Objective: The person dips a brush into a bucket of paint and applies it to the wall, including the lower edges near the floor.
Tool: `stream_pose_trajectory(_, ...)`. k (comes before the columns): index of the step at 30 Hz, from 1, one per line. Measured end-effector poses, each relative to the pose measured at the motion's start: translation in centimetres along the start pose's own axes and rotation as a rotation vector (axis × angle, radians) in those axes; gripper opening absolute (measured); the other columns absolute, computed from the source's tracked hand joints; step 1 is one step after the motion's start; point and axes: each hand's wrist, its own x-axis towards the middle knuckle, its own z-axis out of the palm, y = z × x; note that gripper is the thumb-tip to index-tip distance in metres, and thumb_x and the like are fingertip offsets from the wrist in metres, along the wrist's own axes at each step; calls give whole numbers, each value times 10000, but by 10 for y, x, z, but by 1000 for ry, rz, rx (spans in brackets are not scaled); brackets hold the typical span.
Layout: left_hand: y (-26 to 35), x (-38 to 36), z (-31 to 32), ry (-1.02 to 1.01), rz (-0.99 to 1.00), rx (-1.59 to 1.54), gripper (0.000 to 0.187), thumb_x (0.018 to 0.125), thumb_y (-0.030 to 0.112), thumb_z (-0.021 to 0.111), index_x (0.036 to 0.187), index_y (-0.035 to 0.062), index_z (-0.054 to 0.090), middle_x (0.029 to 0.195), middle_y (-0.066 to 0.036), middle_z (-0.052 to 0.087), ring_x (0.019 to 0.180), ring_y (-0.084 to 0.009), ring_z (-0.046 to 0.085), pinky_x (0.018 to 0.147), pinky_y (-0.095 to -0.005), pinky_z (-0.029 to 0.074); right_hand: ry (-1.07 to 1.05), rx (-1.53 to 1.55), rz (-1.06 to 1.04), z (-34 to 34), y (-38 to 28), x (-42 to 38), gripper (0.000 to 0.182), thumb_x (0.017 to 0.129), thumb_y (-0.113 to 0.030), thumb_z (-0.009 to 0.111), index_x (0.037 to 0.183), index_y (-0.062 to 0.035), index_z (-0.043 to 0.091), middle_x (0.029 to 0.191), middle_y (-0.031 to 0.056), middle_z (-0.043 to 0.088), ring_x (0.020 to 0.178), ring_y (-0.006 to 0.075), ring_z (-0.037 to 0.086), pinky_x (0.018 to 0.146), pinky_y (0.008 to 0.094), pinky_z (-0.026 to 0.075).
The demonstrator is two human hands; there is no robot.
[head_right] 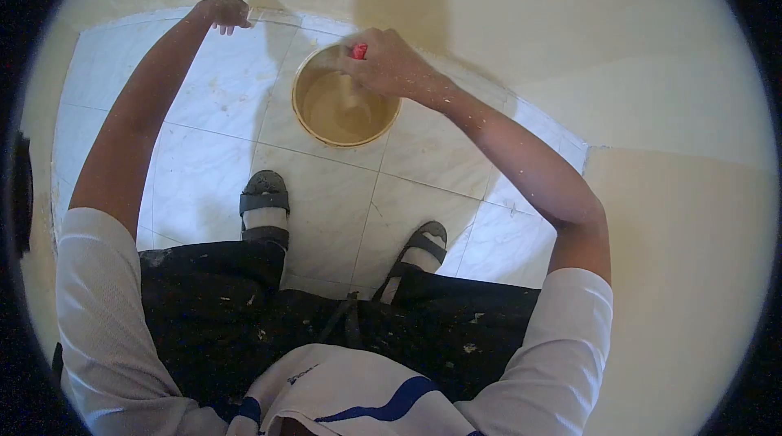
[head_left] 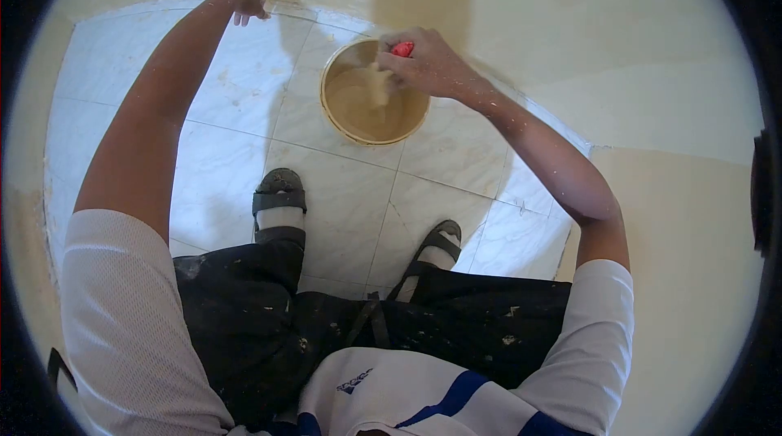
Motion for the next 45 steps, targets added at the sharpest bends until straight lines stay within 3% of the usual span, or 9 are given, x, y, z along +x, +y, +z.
stream_pose_trajectory(4,6,-8,-5,-43,-32,13,459,937,437,545,1158,35,543,942,-163,711,857,-277,704,713,-450,546,-3,-345,78,-18,1,-12,223,848,-158,565,692,2,565,566,88,603,536,172,627,586,324,499)
stream_pose_trajectory(8,13,-19,-9,-41,-40,6,499,933,447,554,1195,22,539,962,-177,713,884,-292,706,753,-465,546,28,-176,57,-30,1,-17,218,845,-156,580,696,3,577,600,86,614,560,140,634,559,294,495)
stream_pose_trajectory(11,9,-7,-6,-23,-21,21,405,943,442,539,1066,57,540,883,-137,715,801,-253,708,623,-420,559,52,-49,22,-43,0,-18,214,850,-158,591,709,3,589,622,69,616,579,114,631,554,257,494)
stream_pose_trajectory(14,21,-15,-10,-38,-35,21,486,933,437,550,1192,26,540,957,-182,712,864,-297,709,758,-468,547,78,-17,0,-50,-1,-18,212,866,-162,597,727,-3,602,657,43,620,609,94,629,555,232,492)
stream_pose_trajectory(23,18,0,-3,-33,-10,16,415,928,449,570,1083,66,532,858,-134,714,789,-251,704,599,-403,538,-8,392,19,-70,10,-31,276,923,-298,624,805,-48,634,774,16,638,698,96,658,605,230,475)
stream_pose_trajectory(29,18,6,-1,-58,-24,23,427,926,452,572,1109,69,526,856,-135,712,796,-252,701,610,-415,542,-78,675,26,-75,20,-41,254,944,-299,580,921,-54,644,861,34,659,741,113,666,624,243,485)
stream_pose_trajectory(32,30,-15,-5,-41,-14,5,478,939,429,540,1189,21,557,975,-221,703,895,-302,710,770,-450,554,-103,722,21,-74,25,-42,266,956,-296,557,946,-46,649,881,45,662,741,124,663,628,255,486)
stream_pose_trajectory(41,19,7,0,-67,4,1,430,925,466,571,1041,54,533,879,-148,712,805,-277,708,633,-437,566,-63,982,33,-74,45,-41,363,986,-323,490,1007,7,640,850,99,660,705,160,638,618,276,470)
stream_pose_trajectory(45,29,-10,-5,-73,-14,-4,454,937,411,552,1188,33,553,995,-226,698,886,-310,709,757,-451,553,-45,1092,50,-72,54,-42,373,1000,-337,455,990,-8,632,837,98,654,706,162,631,638,282,460)
